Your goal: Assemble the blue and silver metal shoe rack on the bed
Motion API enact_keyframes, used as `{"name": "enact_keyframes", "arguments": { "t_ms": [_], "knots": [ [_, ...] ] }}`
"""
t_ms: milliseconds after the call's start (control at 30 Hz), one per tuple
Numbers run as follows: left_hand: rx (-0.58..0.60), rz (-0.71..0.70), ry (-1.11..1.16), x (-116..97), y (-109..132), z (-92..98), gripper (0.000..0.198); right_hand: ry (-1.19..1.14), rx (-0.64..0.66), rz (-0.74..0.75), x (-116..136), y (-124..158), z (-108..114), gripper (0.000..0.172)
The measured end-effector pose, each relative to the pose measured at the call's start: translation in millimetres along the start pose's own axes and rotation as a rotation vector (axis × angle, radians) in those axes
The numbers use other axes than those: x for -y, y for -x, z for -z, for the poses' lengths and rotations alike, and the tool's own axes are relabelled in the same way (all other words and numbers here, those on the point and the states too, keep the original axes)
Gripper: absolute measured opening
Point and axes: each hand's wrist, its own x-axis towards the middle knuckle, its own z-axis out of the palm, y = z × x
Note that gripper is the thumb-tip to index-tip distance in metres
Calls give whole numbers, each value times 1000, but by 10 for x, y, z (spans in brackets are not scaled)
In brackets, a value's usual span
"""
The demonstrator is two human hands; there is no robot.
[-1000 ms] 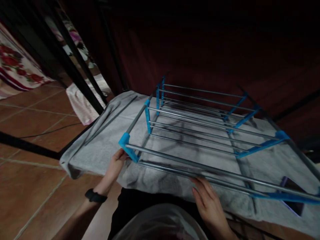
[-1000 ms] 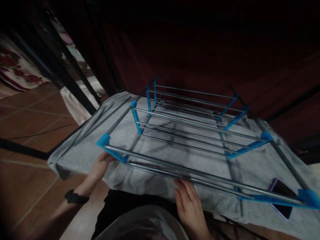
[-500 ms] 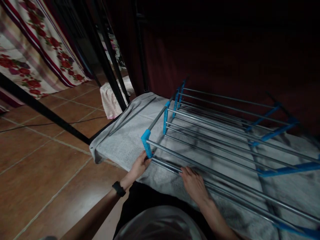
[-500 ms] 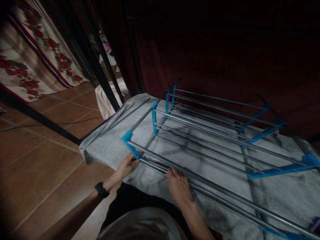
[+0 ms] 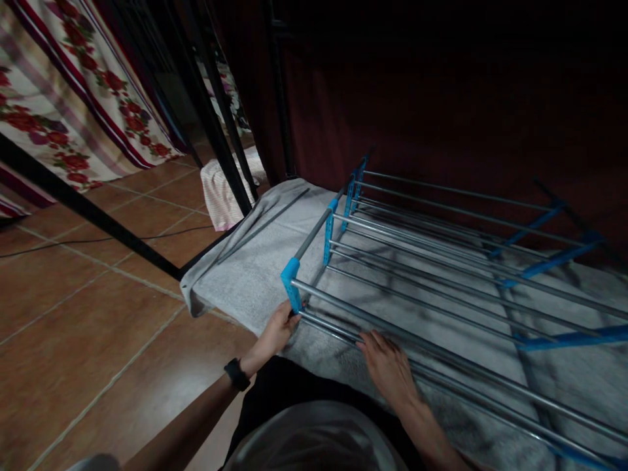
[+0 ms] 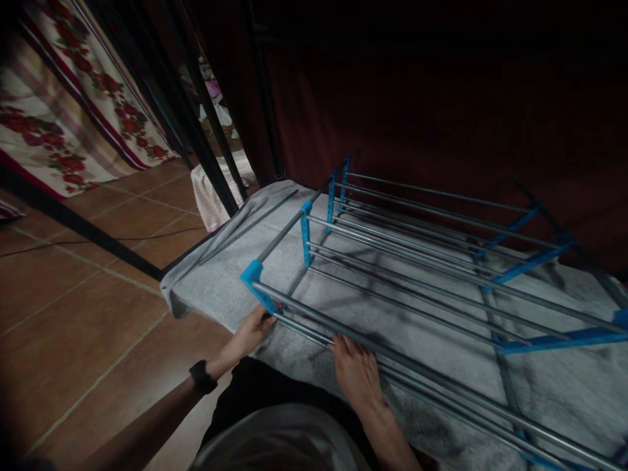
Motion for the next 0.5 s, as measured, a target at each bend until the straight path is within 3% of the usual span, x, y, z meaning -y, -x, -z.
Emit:
{"name": "enact_keyframes", "arguments": {
  "t_ms": [233, 500],
  "knots": [
    [20, -7, 84, 7, 11, 31, 26, -1, -19, 19, 7, 5, 61, 27],
    [77, -30, 79, 149, -42, 72, 19, 38, 13, -1, -19, -15, -92, 25]
  ]
}}
